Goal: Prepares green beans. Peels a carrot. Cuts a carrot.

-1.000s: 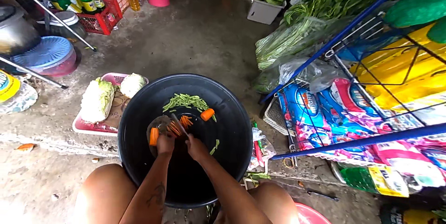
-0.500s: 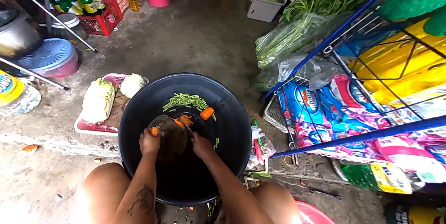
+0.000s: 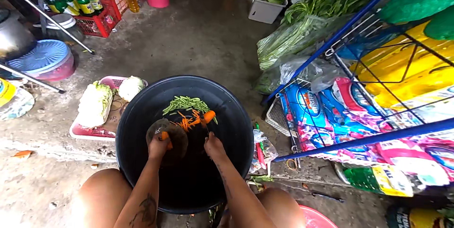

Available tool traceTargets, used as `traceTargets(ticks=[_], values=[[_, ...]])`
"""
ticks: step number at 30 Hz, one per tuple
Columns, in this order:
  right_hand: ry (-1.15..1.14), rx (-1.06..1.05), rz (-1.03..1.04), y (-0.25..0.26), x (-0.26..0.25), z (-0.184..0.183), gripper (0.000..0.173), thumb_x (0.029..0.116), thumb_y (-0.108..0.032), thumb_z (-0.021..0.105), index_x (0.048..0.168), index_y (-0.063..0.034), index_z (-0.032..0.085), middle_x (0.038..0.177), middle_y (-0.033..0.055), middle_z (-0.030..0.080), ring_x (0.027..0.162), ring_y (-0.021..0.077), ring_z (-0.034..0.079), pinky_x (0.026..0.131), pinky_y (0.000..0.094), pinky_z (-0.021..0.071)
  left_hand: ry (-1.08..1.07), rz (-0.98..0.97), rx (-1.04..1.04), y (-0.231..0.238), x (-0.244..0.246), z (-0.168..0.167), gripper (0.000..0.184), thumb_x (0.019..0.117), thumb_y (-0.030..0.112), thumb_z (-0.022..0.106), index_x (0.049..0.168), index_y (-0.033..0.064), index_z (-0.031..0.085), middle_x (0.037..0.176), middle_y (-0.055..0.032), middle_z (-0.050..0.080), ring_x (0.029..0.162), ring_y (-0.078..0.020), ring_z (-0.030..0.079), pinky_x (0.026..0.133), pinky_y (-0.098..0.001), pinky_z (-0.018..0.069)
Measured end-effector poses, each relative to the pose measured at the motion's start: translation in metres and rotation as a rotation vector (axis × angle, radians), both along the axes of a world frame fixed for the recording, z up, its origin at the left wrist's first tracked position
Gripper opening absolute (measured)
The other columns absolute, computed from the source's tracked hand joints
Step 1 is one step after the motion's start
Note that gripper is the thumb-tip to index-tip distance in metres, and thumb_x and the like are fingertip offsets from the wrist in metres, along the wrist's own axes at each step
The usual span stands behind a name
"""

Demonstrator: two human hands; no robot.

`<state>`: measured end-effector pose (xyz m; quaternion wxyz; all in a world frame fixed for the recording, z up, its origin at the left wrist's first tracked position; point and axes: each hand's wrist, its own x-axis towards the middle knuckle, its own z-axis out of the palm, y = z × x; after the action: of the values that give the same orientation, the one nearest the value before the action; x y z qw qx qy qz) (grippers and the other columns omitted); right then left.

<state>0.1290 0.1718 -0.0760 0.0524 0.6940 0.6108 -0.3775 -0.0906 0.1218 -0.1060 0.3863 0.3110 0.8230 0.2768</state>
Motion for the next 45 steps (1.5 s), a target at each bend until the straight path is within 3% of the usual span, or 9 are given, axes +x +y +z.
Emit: traceTargets(ticks=[6, 9, 17, 20, 24, 27, 31, 35, 45], values=[[-0.010, -0.060, 0.117, -0.004, -0.001, 0.010, 0.047, 0.1130, -0.030, 0.035, 0.156, -0.0114, 0.037, 0.130, 0.0209, 0.065, 0.112, 0.0344, 0.069, 0.094, 0.0514, 0.0560, 0.088, -0.047, 0.049, 0.003, 0.002, -0.002, 0.062, 0.0970, 0.034, 0.072, 0.147, 0.0050, 0.051, 0.138, -0.0259, 0.058, 0.128, -0.0402, 0.058, 0.108, -0.0564, 0.0469], [0.044, -0.092, 0.234, -0.014, -0.012, 0.014, 0.046, 0.1131, -0.030, 0.037, 0.155, -0.0110, 0.037, 0.126, 0.0222, 0.065, 0.104, 0.0348, 0.071, 0.089, 0.0509, 0.0573, -0.033, -0.039, 0.066, 0.003, 0.003, -0.001, 0.051, 0.1041, 0.025, 0.061, 0.149, 0.0044, 0.049, 0.130, -0.0227, 0.064, 0.119, -0.0350, 0.063, 0.103, -0.0521, 0.0498], [0.028, -0.062, 0.445, -0.041, -0.039, 0.017, 0.044, 0.1126, -0.028, 0.038, 0.152, -0.0098, 0.042, 0.129, 0.0215, 0.066, 0.122, 0.0374, 0.065, 0.102, 0.0555, 0.0522, -0.328, 0.134, 0.121, 0.000, 0.005, -0.005, 0.056, 0.1003, 0.006, 0.063, 0.152, 0.0048, 0.043, 0.127, -0.0231, 0.064, 0.106, -0.0304, 0.067, 0.091, -0.0458, 0.0559], [0.022, -0.078, 0.454, -0.042, -0.042, 0.013, 0.044, 0.1127, -0.028, 0.037, 0.153, -0.0098, 0.042, 0.130, 0.0216, 0.066, 0.123, 0.0370, 0.065, 0.102, 0.0552, 0.0518, -0.028, -0.099, 0.090, -0.001, 0.005, -0.006, 0.060, 0.0986, 0.004, 0.063, 0.154, 0.0086, 0.042, 0.140, -0.0230, 0.058, 0.120, -0.0343, 0.064, 0.100, -0.0480, 0.0537], [0.024, -0.098, 0.412, -0.038, -0.039, 0.012, 0.045, 0.1129, -0.030, 0.037, 0.153, -0.0101, 0.041, 0.130, 0.0215, 0.066, 0.123, 0.0368, 0.065, 0.102, 0.0549, 0.0522, 0.447, -0.511, -0.083, -0.001, 0.002, 0.006, 0.049, 0.0950, 0.009, 0.064, 0.141, 0.0246, 0.063, 0.165, -0.0153, 0.032, 0.144, -0.0456, 0.039, 0.113, -0.0607, 0.0407], [0.035, -0.105, 0.366, -0.033, -0.034, 0.013, 0.046, 0.1130, -0.030, 0.037, 0.155, -0.0107, 0.039, 0.132, 0.0213, 0.065, 0.125, 0.0365, 0.064, 0.103, 0.0546, 0.0516, 0.522, -0.624, -0.172, 0.003, 0.000, 0.018, 0.038, 0.0951, 0.029, 0.072, 0.131, 0.0169, 0.069, 0.160, -0.0136, 0.041, 0.145, -0.0440, 0.037, 0.113, -0.0666, 0.0343], [0.019, -0.087, 0.358, -0.031, -0.032, 0.017, 0.045, 0.1124, -0.029, 0.037, 0.153, -0.0115, 0.041, 0.131, 0.0198, 0.066, 0.124, 0.0354, 0.065, 0.102, 0.0551, 0.0523, 0.365, -0.458, -0.186, 0.002, 0.006, 0.017, 0.047, 0.1006, 0.035, 0.064, 0.136, 0.0043, 0.061, 0.131, -0.0214, 0.066, 0.125, -0.0386, 0.063, 0.107, -0.0598, 0.0480], [-0.004, -0.085, 0.404, -0.041, -0.039, 0.017, 0.044, 0.1119, -0.028, 0.038, 0.153, -0.0132, 0.041, 0.130, 0.0197, 0.067, 0.122, 0.0363, 0.066, 0.100, 0.0561, 0.0533, 0.116, -0.240, -0.126, 0.001, 0.011, 0.011, 0.053, 0.0998, 0.032, 0.068, 0.142, 0.0031, 0.054, 0.128, -0.0231, 0.066, 0.121, -0.0380, 0.065, 0.106, -0.0561, 0.0494], [0.033, -0.005, 0.437, -0.043, -0.053, -0.006, 0.043, 0.1131, -0.029, 0.035, 0.152, -0.0133, 0.043, 0.129, 0.0204, 0.066, 0.118, 0.0382, 0.067, 0.098, 0.0563, 0.0547, -0.302, 0.194, 0.113, 0.002, 0.014, -0.013, 0.035, 0.1031, 0.015, 0.063, 0.132, -0.0044, 0.056, 0.121, -0.0231, 0.066, 0.104, -0.0307, 0.070, 0.089, -0.0475, 0.0602]])
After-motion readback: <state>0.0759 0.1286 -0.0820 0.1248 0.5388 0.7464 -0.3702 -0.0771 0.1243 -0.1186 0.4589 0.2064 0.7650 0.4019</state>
